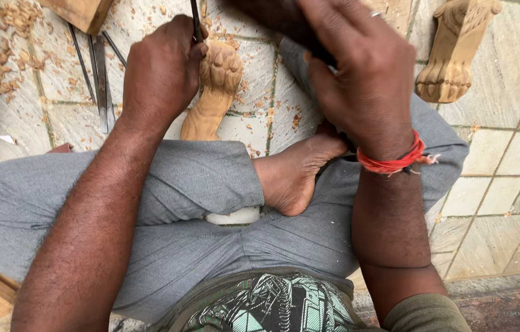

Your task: The person carves a wooden piece using a chisel and a wooden mallet while sitting cross-legged on the floor. They repeatedly strike the chisel to shape the wood, occasionally adjusting the piece and clearing away wood shavings.

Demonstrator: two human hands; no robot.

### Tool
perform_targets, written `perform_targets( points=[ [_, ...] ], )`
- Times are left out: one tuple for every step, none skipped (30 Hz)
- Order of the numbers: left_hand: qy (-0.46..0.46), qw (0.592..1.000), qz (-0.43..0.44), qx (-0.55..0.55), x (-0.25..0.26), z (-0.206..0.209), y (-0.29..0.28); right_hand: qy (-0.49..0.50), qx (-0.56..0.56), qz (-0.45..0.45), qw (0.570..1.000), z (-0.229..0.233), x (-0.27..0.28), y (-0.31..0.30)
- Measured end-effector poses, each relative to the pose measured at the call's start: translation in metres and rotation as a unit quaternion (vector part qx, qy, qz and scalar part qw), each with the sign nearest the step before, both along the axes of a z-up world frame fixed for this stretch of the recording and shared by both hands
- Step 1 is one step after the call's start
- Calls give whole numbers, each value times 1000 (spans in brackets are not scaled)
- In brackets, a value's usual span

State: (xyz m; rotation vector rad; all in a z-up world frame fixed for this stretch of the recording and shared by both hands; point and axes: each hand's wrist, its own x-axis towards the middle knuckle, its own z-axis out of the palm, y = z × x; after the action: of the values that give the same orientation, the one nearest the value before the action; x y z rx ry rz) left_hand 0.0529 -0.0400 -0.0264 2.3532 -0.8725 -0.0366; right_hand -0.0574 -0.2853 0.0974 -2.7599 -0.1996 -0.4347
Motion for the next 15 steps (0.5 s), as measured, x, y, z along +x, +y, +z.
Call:
perform_targets(
  points=[
    [-1,1000,-1,1,-1,-2,2,-1,24,0,1000,-3,0,0],
    [-2,1000,-3,2,-3,-2,3,-8,55,-2,998,-4,1,1],
    [-7,1000,-7,1,-2,-2,2,-9,47,-1,999,-2,0,-1],
    [1,1000,-7,7,-3,-1,0,-10,39,1,999,-1,0,-1],
    [6,1000,-7,13,-2,1,-2,-4,-2,8,1000,2,0,-3],
    [11,1000,-6,19,-1,3,-3,2,-44,16,999,5,1,-3],
    [-6,1000,-7,10,-1,5,-3,1,-41,14,999,6,2,-3],
    [-24,1000,-7,2,-1,6,-3,0,-39,12,999,7,3,-4],
    [-39,999,-8,-6,-2,6,-2,-1,-11,10,1000,5,3,-3],
    [-23,1000,-6,-5,-2,5,-1,-3,18,8,1000,4,2,-2],
    [-6,1000,-3,-4,-3,4,0,-6,72,7,997,2,2,-2],
    [10,1000,0,-4,-6,3,0,-3,73,3,997,2,-1,-3],
    [22,1000,3,-10,-4,4,0,-6,73,0,997,1,0,-3],
    [34,999,5,-17,-5,5,-1,-1,19,-6,1000,2,0,-3],
    [44,999,7,-23,-4,7,-1,0,-6,-4,1000,3,0,-3]
  ],
)
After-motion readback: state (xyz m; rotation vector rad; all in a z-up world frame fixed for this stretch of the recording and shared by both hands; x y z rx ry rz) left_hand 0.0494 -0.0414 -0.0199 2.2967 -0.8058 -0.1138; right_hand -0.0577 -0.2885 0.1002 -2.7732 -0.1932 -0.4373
